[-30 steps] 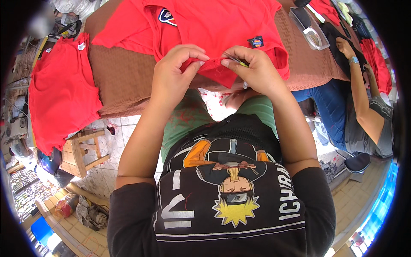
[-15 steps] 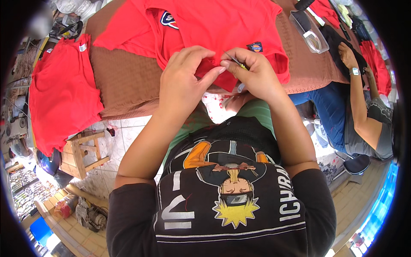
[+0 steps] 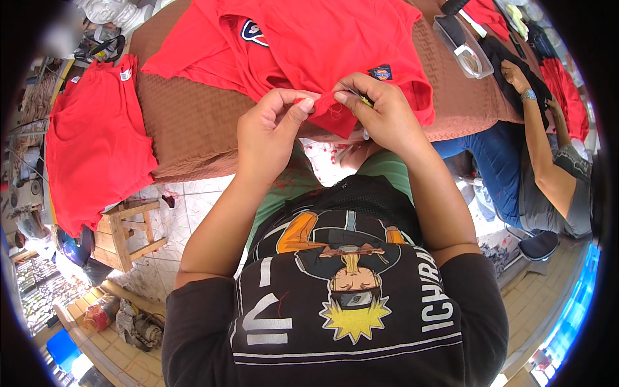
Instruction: The person uses small shears to cut and remove labels or tags from red shirts on a table, handling each shirt one by one.
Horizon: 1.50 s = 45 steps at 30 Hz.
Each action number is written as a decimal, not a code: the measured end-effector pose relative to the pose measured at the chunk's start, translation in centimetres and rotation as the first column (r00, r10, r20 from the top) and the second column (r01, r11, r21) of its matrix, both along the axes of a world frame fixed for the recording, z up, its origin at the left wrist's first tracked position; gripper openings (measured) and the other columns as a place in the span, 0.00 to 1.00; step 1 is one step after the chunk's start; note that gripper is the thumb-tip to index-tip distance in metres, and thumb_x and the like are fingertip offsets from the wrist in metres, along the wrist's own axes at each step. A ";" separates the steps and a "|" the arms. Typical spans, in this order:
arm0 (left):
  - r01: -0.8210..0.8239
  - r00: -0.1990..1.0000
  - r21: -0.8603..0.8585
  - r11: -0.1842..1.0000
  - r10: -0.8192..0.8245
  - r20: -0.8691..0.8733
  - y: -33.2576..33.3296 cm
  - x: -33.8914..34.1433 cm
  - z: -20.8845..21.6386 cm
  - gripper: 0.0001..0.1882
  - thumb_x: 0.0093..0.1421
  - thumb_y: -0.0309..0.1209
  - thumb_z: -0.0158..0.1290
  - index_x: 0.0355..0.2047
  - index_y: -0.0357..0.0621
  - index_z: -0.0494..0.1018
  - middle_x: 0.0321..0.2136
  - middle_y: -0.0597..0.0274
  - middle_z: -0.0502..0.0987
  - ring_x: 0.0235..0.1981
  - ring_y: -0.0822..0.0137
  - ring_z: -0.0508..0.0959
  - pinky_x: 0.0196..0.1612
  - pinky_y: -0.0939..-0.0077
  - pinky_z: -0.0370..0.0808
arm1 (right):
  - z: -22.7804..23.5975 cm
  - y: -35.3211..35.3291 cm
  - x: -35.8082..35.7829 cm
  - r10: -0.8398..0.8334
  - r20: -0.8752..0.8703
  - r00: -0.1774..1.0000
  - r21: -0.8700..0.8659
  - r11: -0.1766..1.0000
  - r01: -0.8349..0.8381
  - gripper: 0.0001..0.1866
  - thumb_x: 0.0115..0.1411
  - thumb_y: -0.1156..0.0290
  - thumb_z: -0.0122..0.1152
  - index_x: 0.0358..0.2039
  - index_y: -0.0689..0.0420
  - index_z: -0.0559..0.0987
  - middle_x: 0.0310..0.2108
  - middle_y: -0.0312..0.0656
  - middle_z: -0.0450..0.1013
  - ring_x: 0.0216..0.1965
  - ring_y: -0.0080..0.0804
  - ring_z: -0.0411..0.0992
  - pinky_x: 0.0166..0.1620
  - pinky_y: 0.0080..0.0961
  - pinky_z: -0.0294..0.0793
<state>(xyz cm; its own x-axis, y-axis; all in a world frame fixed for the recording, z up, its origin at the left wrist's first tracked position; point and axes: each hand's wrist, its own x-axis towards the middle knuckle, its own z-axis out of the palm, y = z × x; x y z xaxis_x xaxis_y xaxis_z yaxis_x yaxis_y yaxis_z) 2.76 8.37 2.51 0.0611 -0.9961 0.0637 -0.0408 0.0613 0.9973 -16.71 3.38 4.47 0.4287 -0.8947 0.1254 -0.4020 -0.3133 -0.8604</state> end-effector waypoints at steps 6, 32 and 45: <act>0.015 1.000 0.027 1.000 -0.015 -0.002 0.0 -0.1 -0.1 0.10 0.65 0.31 0.51 0.40 0.35 0.74 0.39 0.59 0.80 0.38 0.75 0.78 0.43 0.80 0.74 | -0.2 -0.1 0.1 -0.007 -0.019 1.000 0.000 1.000 0.007 0.08 0.62 0.72 0.58 0.38 0.63 0.77 0.31 0.38 0.76 0.35 0.20 0.71 0.42 0.20 0.70; 0.156 0.969 0.201 0.967 -0.189 0.159 -0.7 0.7 1.6 0.11 0.60 0.27 0.56 0.40 0.33 0.77 0.29 0.62 0.79 0.33 0.75 0.79 0.39 0.82 0.75 | -0.1 0.2 -0.7 0.037 0.000 0.999 -0.120 0.992 -0.037 0.08 0.60 0.72 0.59 0.39 0.62 0.78 0.31 0.43 0.77 0.34 0.28 0.74 0.41 0.24 0.72; 0.166 0.982 -0.049 0.985 -0.160 0.100 -0.4 -0.7 1.3 0.09 0.66 0.30 0.49 0.38 0.34 0.72 0.31 0.62 0.78 0.35 0.71 0.80 0.42 0.78 0.76 | -1.7 -0.2 0.2 -0.007 0.236 0.972 0.032 0.999 0.000 0.09 0.60 0.74 0.58 0.41 0.58 0.79 0.31 0.40 0.77 0.33 0.25 0.74 0.40 0.23 0.72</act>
<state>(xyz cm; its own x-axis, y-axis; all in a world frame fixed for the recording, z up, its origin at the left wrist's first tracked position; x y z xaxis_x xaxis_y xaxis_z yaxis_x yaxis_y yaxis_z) 2.04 7.97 3.77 -0.1109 -0.9867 0.1187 -0.1200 0.1318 0.9840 -16.46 3.19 2.81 0.3872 -0.9013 0.1943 -0.1873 -0.2832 -0.9406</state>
